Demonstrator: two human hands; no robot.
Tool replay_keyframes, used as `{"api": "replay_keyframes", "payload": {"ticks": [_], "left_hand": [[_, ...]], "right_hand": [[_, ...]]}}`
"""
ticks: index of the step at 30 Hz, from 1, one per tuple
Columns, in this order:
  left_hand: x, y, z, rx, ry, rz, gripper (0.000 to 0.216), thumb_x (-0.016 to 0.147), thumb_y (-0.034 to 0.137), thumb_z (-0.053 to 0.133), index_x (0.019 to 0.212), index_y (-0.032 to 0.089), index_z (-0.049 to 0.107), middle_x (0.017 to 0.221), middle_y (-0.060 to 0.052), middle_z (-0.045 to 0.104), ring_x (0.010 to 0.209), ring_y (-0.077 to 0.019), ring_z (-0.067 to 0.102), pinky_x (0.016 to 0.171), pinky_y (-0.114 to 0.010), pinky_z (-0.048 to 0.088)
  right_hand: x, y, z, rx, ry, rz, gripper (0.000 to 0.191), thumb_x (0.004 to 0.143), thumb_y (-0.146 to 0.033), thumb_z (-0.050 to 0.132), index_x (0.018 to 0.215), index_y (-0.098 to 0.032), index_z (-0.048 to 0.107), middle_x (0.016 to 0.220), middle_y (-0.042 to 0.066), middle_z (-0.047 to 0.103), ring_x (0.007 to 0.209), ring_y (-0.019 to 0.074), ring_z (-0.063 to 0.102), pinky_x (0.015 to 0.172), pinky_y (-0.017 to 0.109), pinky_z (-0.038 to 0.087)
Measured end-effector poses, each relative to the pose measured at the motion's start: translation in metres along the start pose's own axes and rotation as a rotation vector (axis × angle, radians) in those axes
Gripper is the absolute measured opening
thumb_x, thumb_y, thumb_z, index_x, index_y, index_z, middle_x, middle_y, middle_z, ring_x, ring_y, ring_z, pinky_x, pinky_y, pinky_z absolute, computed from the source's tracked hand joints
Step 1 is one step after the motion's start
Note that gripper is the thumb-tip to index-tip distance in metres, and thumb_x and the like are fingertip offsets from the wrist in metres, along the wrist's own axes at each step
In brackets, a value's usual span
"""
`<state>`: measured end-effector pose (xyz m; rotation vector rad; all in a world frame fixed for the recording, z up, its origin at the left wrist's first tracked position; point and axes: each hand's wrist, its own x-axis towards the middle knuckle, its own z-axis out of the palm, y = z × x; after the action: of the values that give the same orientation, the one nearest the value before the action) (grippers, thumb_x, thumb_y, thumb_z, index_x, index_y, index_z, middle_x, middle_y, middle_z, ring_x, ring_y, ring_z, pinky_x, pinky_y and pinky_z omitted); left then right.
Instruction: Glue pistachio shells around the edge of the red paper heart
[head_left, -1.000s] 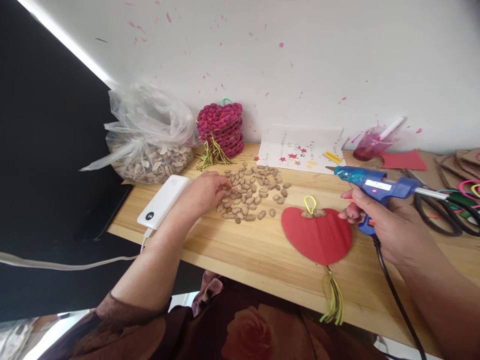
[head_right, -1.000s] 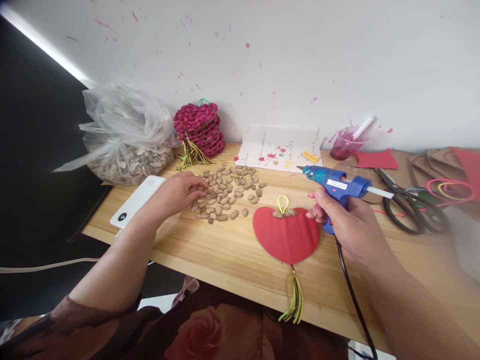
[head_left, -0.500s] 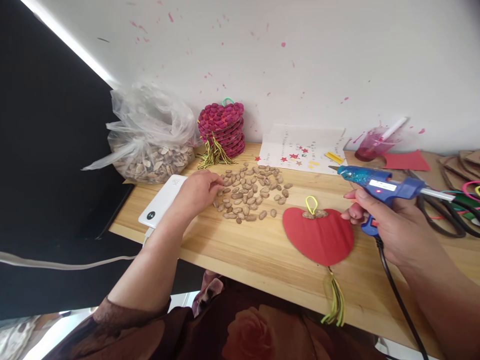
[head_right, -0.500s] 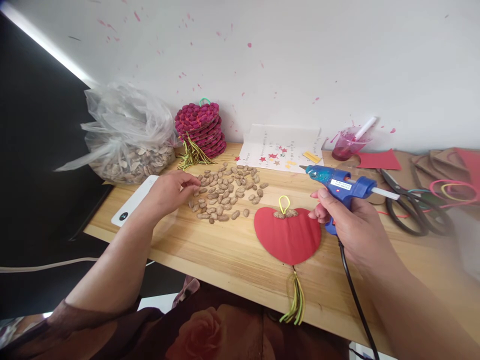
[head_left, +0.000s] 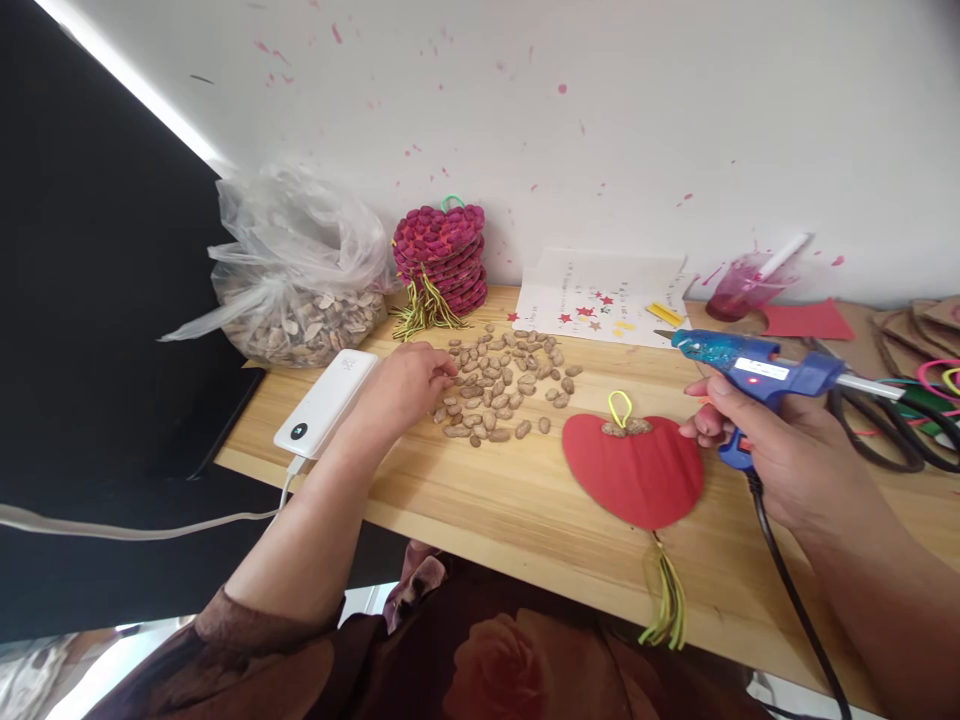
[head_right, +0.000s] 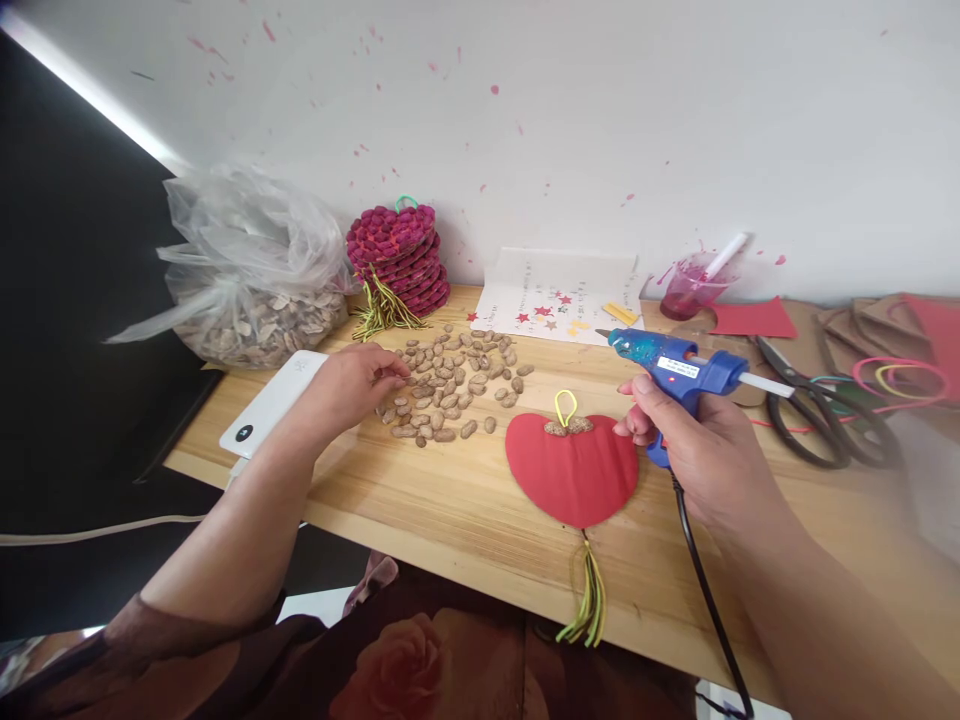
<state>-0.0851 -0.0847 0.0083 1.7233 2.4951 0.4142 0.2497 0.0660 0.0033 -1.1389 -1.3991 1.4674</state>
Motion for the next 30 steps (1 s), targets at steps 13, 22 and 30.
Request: {"api": "replay_keyframes", "payload": {"ticks": [13,22,30], "left_hand": [[0.003,0.006,-0.002,0.056,-0.013,0.073,0.017,0.085,0.020,0.062,0.088,0.020,0.079,0.093,-0.008,0.076,0.093,-0.0268,0.068,0.089,-0.037,0.050],[-0.002,0.008,-0.015,-0.042,0.189,-0.194,0.013,0.083,0.031,0.069,0.077,0.020,0.069,0.081,0.000,0.072,0.069,-0.0163,0.061,0.074,-0.029,0.045],[-0.005,-0.006,-0.013,-0.243,0.294,-0.105,0.033,0.081,0.037,0.066,0.111,0.022,0.073,0.080,0.002,0.073,0.072,-0.0159,0.065,0.075,-0.027,0.049]], "right_hand": [[-0.002,-0.002,0.003,0.047,-0.027,-0.009,0.031,0.077,-0.047,0.086,0.081,-0.019,0.073,0.057,-0.004,0.058,0.054,0.0094,0.054,0.057,0.022,0.050],[-0.003,-0.004,0.001,0.032,-0.041,-0.026,0.039,0.075,-0.055,0.085,0.082,-0.019,0.072,0.057,-0.004,0.057,0.054,0.0100,0.056,0.057,0.025,0.050],[-0.003,-0.004,0.001,0.038,-0.036,-0.017,0.040,0.074,-0.056,0.086,0.082,-0.019,0.072,0.057,-0.005,0.056,0.054,0.0098,0.054,0.057,0.025,0.051]]}}
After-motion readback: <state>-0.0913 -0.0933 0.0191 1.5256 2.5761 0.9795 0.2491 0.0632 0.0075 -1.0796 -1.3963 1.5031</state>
